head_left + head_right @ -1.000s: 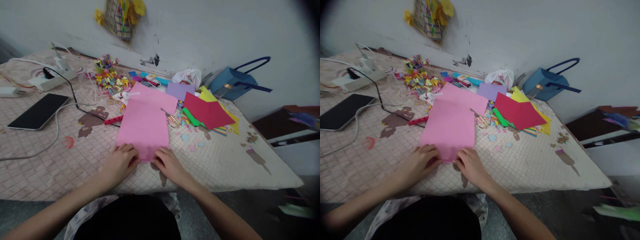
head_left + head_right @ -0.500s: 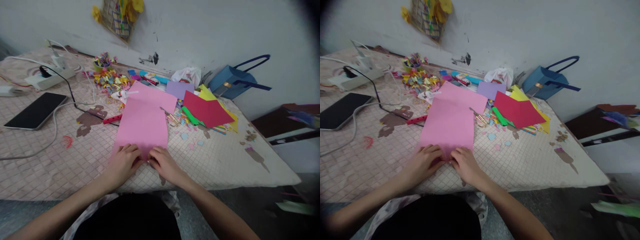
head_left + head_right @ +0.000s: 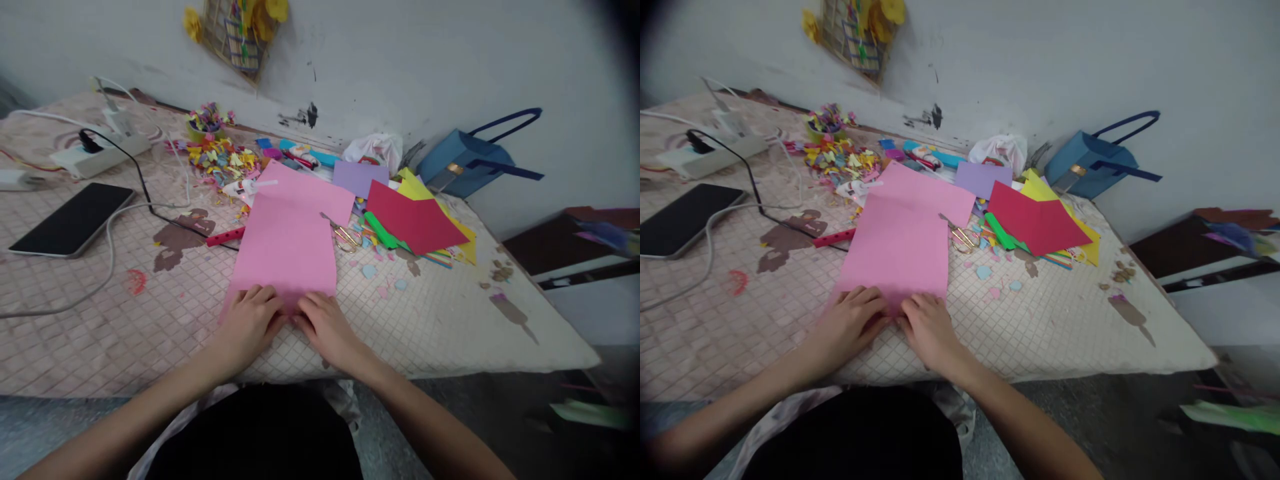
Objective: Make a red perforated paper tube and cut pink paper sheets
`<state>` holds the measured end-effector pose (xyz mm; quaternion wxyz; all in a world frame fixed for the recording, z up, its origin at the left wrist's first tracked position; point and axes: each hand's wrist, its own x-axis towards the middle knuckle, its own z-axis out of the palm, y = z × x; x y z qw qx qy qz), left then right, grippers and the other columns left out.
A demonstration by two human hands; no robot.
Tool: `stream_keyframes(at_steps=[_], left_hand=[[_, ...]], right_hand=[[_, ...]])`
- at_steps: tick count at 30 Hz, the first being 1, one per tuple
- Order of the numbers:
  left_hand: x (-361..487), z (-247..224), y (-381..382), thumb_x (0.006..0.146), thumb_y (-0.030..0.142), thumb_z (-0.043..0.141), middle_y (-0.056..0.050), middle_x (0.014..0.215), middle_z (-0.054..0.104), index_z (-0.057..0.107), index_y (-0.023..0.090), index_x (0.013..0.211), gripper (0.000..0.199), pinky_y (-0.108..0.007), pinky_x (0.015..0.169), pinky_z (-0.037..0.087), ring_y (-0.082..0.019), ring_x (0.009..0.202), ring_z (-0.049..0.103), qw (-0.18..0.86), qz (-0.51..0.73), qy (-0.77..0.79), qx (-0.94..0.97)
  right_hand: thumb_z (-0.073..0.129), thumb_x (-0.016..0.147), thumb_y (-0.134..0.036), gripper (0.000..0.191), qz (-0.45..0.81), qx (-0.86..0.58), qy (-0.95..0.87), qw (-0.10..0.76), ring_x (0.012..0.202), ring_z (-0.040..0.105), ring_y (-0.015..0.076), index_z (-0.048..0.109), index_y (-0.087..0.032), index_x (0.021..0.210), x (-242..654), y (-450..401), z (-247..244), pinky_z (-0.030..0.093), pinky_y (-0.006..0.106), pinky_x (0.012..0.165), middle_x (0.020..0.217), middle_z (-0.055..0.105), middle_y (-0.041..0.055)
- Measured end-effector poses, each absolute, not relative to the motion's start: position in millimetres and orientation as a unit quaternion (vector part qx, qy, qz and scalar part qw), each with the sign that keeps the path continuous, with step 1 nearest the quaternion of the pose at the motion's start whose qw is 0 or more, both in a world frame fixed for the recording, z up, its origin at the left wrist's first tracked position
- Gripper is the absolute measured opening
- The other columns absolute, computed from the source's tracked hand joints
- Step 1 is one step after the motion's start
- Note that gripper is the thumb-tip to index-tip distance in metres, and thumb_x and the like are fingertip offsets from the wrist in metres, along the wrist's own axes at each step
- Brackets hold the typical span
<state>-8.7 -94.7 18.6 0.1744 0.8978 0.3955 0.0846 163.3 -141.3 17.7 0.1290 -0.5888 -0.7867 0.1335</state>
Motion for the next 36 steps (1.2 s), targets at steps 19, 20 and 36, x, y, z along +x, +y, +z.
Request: stream_keyframes(at_steps=[19, 20, 36], left_hand=[[-1, 19, -104, 0.086, 0.021, 0.060, -0.004, 0.096, 0.061, 0.062, 0.020, 0.089, 0.004, -0.040, 0.078, 0.035, -0.025, 0.095, 0.053, 0.194, 0.105, 0.401, 0.889], [1, 19, -105, 0.086, 0.021, 0.060, -0.004, 0.096, 0.061, 0.062, 0.020, 0.089, 0.003, -0.040, 0.078, 0.035, -0.025, 0.095, 0.053, 0.198, 0.108, 0.399, 0.889], [16, 17, -109, 0.091, 0.021, 0.052, -0.005, 0.093, 0.062, 0.062, 0.018, 0.086, 0.011, -0.041, 0.078, 0.033, -0.026, 0.093, 0.053, 0.182, 0.099, 0.408, 0.889]], right_hand=[[0.056, 0.091, -0.014, 0.009, 0.181, -0.568, -0.781, 0.185, 0.090, 0.052, 0.0204, 0.054, -0.019, 0.085, 197, -159, 10, 0.040, 0.033, 0.079, 0.089, 0.058, 0.0031], [0.055, 0.091, -0.013, 0.010, 0.179, -0.569, -0.782, 0.182, 0.090, 0.051, 0.0204, 0.053, -0.019, 0.084, 197, -159, 10, 0.040, 0.033, 0.079, 0.088, 0.058, 0.0033], [0.055, 0.092, -0.015, 0.011, 0.184, -0.591, -0.767, 0.169, 0.086, 0.051, 0.0209, 0.051, -0.019, 0.082, 207, -158, 12, 0.042, 0.034, 0.077, 0.086, 0.055, 0.0035]])
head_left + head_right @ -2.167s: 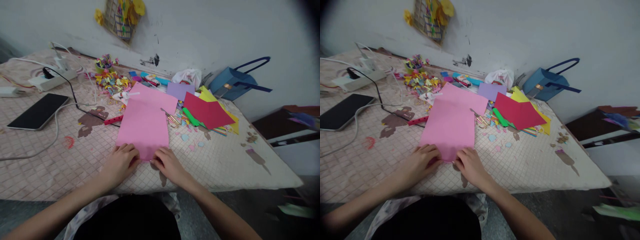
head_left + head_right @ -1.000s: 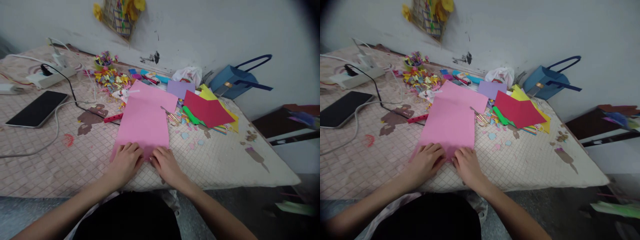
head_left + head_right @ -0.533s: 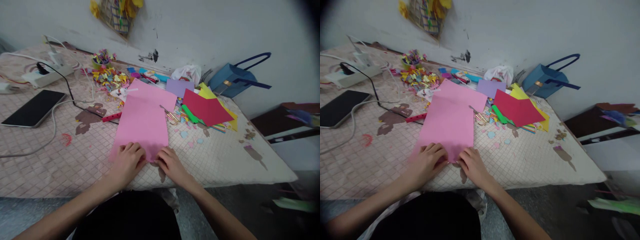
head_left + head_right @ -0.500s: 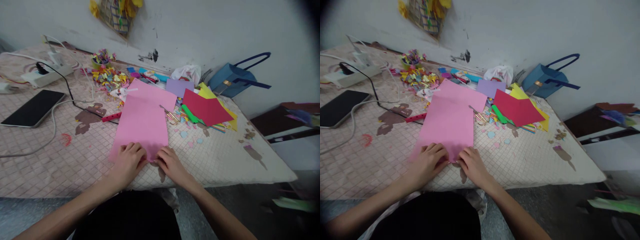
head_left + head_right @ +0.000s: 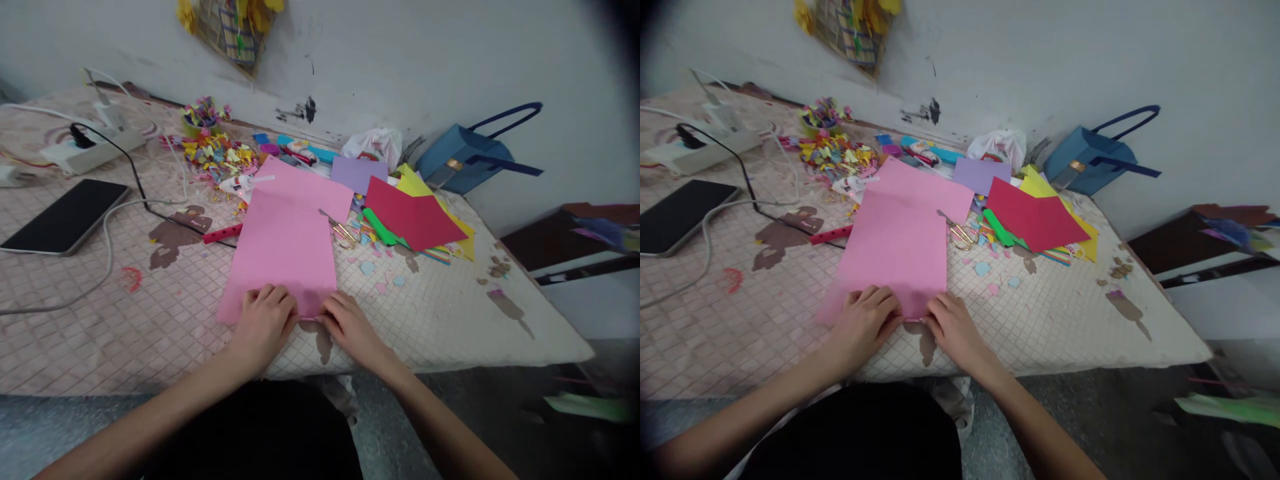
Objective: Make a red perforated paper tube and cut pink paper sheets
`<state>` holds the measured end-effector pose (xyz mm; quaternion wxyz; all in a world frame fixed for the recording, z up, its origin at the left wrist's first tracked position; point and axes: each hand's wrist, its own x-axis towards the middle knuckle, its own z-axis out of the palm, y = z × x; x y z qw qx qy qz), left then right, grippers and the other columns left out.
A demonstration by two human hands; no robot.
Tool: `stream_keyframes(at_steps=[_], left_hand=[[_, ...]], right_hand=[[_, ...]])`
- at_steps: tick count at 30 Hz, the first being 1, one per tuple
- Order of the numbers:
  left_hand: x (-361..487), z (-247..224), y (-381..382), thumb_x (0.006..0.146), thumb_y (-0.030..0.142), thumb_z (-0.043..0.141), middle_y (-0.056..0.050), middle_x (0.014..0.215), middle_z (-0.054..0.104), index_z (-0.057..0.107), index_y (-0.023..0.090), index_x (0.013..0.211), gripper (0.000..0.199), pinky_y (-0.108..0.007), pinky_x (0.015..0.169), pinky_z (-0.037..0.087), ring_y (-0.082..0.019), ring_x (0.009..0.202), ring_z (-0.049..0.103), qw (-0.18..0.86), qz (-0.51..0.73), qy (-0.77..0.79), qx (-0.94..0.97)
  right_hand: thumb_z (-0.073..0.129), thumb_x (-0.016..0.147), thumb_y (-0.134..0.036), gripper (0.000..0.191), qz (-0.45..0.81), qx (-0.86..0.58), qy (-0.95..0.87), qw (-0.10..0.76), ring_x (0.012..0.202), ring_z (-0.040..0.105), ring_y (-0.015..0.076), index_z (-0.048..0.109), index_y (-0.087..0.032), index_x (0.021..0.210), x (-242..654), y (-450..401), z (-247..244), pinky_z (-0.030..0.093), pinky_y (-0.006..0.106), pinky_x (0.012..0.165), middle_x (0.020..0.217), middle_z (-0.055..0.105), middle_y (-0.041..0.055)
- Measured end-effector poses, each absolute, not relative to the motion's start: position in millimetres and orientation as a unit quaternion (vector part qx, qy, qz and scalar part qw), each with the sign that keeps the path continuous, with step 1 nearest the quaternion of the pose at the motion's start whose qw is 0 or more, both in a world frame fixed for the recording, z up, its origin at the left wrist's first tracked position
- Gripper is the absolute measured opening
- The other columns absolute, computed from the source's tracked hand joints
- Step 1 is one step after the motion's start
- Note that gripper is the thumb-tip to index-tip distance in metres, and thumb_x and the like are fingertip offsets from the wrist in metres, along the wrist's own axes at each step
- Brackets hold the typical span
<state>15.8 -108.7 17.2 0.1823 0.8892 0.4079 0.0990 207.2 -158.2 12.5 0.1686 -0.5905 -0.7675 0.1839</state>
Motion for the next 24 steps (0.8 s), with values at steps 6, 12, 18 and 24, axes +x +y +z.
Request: stream_keyframes(at_steps=[6, 12, 18, 24], left_hand=[[19, 16, -109, 0.089, 0.024, 0.056, -0.004, 0.093, 0.062, 0.062, 0.019, 0.087, 0.008, -0.041, 0.078, 0.033, -0.025, 0.093, 0.053, 0.185, 0.117, 0.402, 0.889], [23, 16, -110, 0.091, 0.023, 0.052, -0.004, 0.094, 0.062, 0.062, 0.019, 0.087, 0.011, -0.042, 0.079, 0.032, -0.025, 0.094, 0.053, 0.182, 0.112, 0.399, 0.892], [24, 17, -109, 0.091, 0.023, 0.052, -0.005, 0.094, 0.062, 0.062, 0.019, 0.087, 0.012, -0.042, 0.078, 0.032, -0.026, 0.094, 0.053, 0.181, 0.103, 0.403, 0.891], [25, 17, -109, 0.091, 0.024, 0.051, -0.005, 0.094, 0.063, 0.062, 0.018, 0.087, 0.013, -0.041, 0.078, 0.032, -0.025, 0.094, 0.053, 0.182, 0.108, 0.401, 0.891]], right_hand=[[0.052, 0.092, -0.013, 0.013, 0.191, -0.595, -0.762, 0.172, 0.084, 0.050, 0.0219, 0.051, -0.018, 0.080, 205, -156, 11, 0.041, 0.036, 0.076, 0.085, 0.055, 0.0048], [0.048, 0.095, -0.017, 0.015, 0.228, -0.580, -0.757, 0.197, 0.084, 0.053, 0.0175, 0.052, -0.019, 0.081, 216, -154, 16, 0.042, 0.030, 0.075, 0.083, 0.055, 0.0016], [0.060, 0.089, -0.019, 0.010, 0.250, -0.579, -0.750, 0.201, 0.081, 0.053, 0.0156, 0.053, -0.019, 0.082, 226, -158, 19, 0.042, 0.027, 0.071, 0.083, 0.055, -0.0001], [0.057, 0.089, -0.013, 0.013, 0.224, -0.586, -0.755, 0.190, 0.085, 0.051, 0.0173, 0.051, -0.019, 0.080, 222, -158, 12, 0.041, 0.029, 0.075, 0.085, 0.055, 0.0009]])
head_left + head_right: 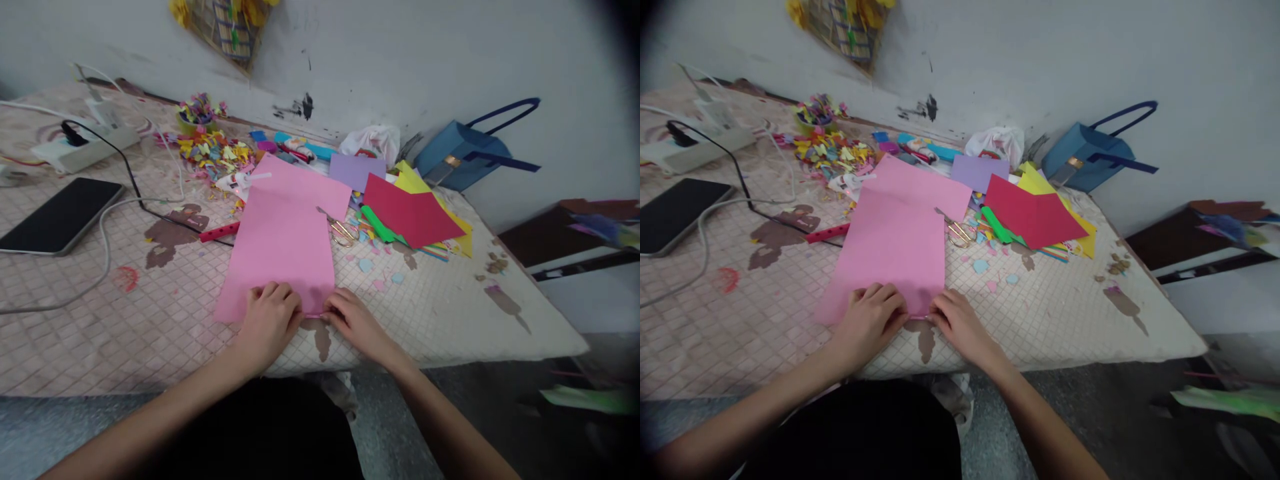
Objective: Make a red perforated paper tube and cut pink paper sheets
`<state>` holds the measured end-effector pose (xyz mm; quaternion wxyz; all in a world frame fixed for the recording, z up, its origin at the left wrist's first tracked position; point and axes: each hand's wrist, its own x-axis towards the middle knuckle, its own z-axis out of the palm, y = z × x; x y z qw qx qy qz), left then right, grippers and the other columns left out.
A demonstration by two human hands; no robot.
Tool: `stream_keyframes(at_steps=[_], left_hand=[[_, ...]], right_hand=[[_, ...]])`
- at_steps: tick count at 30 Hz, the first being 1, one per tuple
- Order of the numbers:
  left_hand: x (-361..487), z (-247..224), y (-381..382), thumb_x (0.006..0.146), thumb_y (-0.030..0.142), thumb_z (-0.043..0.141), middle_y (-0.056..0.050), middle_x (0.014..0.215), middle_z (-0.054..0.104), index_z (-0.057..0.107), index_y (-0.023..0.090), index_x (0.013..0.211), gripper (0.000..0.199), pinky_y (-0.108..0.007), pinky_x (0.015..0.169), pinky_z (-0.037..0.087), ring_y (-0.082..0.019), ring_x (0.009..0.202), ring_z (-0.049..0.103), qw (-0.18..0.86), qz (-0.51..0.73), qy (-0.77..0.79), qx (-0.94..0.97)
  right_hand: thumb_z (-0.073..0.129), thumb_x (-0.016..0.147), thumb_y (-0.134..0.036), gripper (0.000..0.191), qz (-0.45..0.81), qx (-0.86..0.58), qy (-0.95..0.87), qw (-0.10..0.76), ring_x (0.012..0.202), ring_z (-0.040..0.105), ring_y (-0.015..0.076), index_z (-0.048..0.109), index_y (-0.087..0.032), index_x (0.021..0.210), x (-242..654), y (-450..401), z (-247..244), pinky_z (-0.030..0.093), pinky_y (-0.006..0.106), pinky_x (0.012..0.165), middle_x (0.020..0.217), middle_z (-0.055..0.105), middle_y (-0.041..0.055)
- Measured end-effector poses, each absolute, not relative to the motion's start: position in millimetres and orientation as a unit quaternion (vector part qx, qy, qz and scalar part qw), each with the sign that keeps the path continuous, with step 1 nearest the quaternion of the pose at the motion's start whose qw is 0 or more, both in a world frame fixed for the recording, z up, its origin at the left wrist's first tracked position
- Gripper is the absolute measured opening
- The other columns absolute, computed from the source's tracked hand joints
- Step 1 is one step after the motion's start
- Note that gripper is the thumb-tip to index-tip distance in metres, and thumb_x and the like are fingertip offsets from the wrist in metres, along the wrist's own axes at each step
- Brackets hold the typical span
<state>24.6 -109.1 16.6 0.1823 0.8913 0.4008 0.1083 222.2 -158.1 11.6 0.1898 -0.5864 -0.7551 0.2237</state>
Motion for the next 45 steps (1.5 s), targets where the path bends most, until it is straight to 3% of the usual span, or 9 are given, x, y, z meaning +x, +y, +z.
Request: stream_keyframes(at_steps=[9, 25, 34, 39, 45], left_hand=[[31, 20, -110, 0.091, 0.023, 0.049, -0.007, 0.096, 0.063, 0.063, 0.018, 0.087, 0.015, -0.042, 0.079, 0.031, -0.026, 0.094, 0.052, 0.178, 0.104, 0.403, 0.891], [40, 15, -111, 0.091, 0.024, 0.050, -0.007, 0.093, 0.062, 0.063, 0.017, 0.084, 0.016, -0.043, 0.077, 0.031, -0.026, 0.093, 0.052, 0.166, 0.123, 0.404, 0.891], [42, 16, -110, 0.090, 0.022, 0.049, -0.008, 0.092, 0.062, 0.062, 0.017, 0.081, 0.016, -0.045, 0.077, 0.032, -0.026, 0.092, 0.051, 0.156, 0.118, 0.403, 0.894], [43, 16, -109, 0.090, 0.022, 0.049, -0.007, 0.092, 0.062, 0.062, 0.017, 0.080, 0.017, -0.044, 0.077, 0.032, -0.026, 0.091, 0.051, 0.158, 0.116, 0.405, 0.893], [42, 18, -109, 0.091, 0.023, 0.048, -0.007, 0.093, 0.063, 0.063, 0.017, 0.083, 0.017, -0.044, 0.077, 0.032, -0.026, 0.093, 0.052, 0.166, 0.114, 0.404, 0.892]], right_hand=[[0.051, 0.090, -0.013, 0.014, 0.182, -0.609, -0.752, 0.175, 0.081, 0.051, 0.0199, 0.051, -0.020, 0.078, 224, -158, 15, 0.043, 0.034, 0.074, 0.082, 0.055, 0.0032], [0.054, 0.084, -0.008, 0.019, 0.172, -0.624, -0.739, 0.184, 0.075, 0.049, 0.0178, 0.047, -0.020, 0.072, 227, -160, 12, 0.039, 0.029, 0.067, 0.076, 0.051, 0.0004], [0.052, 0.088, -0.016, 0.014, 0.203, -0.636, -0.708, 0.233, 0.069, 0.053, 0.0153, 0.051, -0.020, 0.075, 242, -167, 15, 0.042, 0.027, 0.062, 0.073, 0.054, -0.0007], [0.050, 0.091, -0.017, 0.008, 0.193, -0.634, -0.701, 0.262, 0.082, 0.056, 0.0176, 0.055, -0.020, 0.086, 233, -163, 16, 0.045, 0.030, 0.072, 0.085, 0.057, 0.0031], [0.053, 0.088, -0.014, 0.012, 0.182, -0.618, -0.725, 0.243, 0.083, 0.052, 0.0201, 0.052, -0.021, 0.078, 214, -161, 14, 0.044, 0.033, 0.075, 0.082, 0.056, 0.0031]])
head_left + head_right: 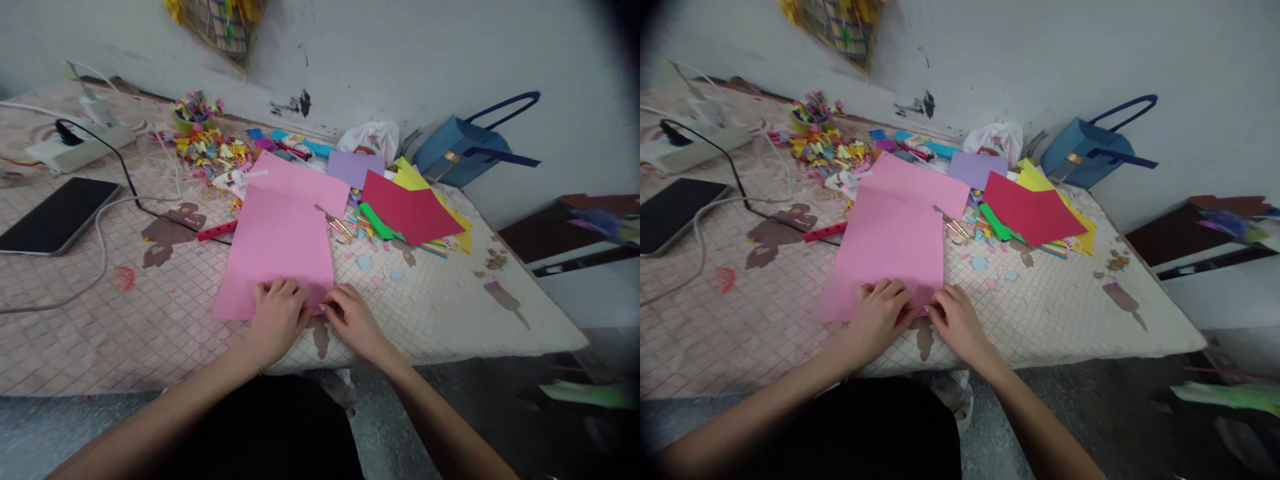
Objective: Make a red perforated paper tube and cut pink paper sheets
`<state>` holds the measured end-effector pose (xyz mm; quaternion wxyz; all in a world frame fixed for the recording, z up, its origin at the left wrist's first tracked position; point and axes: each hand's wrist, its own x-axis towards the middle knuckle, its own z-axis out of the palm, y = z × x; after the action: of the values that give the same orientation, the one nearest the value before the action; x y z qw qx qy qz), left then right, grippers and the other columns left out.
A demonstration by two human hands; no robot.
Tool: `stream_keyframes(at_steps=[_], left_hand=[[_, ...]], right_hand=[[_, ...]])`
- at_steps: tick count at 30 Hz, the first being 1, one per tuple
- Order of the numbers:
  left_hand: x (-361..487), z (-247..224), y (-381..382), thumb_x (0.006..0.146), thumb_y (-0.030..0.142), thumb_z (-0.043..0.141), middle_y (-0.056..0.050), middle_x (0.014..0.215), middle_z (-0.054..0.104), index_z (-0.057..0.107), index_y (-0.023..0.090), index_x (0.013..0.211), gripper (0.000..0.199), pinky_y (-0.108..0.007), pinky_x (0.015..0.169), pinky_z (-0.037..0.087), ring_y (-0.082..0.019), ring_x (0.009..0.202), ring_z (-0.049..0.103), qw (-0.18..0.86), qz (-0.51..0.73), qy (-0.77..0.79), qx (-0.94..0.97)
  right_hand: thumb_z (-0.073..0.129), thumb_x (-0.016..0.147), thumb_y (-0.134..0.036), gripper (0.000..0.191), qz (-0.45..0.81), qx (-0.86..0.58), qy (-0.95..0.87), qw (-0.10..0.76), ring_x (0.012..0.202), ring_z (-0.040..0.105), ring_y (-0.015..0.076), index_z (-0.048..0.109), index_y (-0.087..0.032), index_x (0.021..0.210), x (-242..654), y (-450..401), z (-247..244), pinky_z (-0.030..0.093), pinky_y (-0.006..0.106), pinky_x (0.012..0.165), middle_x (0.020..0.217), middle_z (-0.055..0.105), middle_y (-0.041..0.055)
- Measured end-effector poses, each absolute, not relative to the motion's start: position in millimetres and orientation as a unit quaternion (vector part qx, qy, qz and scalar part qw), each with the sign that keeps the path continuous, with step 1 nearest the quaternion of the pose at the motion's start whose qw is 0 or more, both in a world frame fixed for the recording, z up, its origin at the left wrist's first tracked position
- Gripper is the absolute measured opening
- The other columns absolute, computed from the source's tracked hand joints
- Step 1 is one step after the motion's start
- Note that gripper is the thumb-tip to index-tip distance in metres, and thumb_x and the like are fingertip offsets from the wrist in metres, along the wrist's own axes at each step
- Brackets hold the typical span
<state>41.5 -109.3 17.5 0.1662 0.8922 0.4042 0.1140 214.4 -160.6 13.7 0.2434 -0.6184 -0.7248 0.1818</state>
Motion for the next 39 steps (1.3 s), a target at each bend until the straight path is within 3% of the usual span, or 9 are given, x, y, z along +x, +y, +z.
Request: stream_keyframes(at_steps=[27, 39], left_hand=[[44, 14, -111, 0.089, 0.022, 0.052, -0.007, 0.093, 0.062, 0.062, 0.017, 0.083, 0.013, -0.047, 0.078, 0.032, -0.027, 0.093, 0.052, 0.167, 0.116, 0.402, 0.893], [45, 15, -111, 0.090, 0.023, 0.050, -0.008, 0.094, 0.062, 0.061, 0.017, 0.081, 0.016, -0.046, 0.078, 0.032, -0.027, 0.095, 0.051, 0.173, 0.106, 0.407, 0.890]], right_hand=[[0.050, 0.090, -0.019, 0.020, 0.097, -0.657, -0.721, 0.196, 0.079, 0.047, 0.0222, 0.042, -0.022, 0.072, 207, -168, -1, 0.040, 0.036, 0.072, 0.078, 0.051, 0.0036], [0.051, 0.090, -0.019, 0.018, 0.107, -0.673, -0.689, 0.246, 0.077, 0.048, 0.0207, 0.045, -0.021, 0.073, 231, -180, -5, 0.039, 0.033, 0.069, 0.076, 0.049, 0.0023]])
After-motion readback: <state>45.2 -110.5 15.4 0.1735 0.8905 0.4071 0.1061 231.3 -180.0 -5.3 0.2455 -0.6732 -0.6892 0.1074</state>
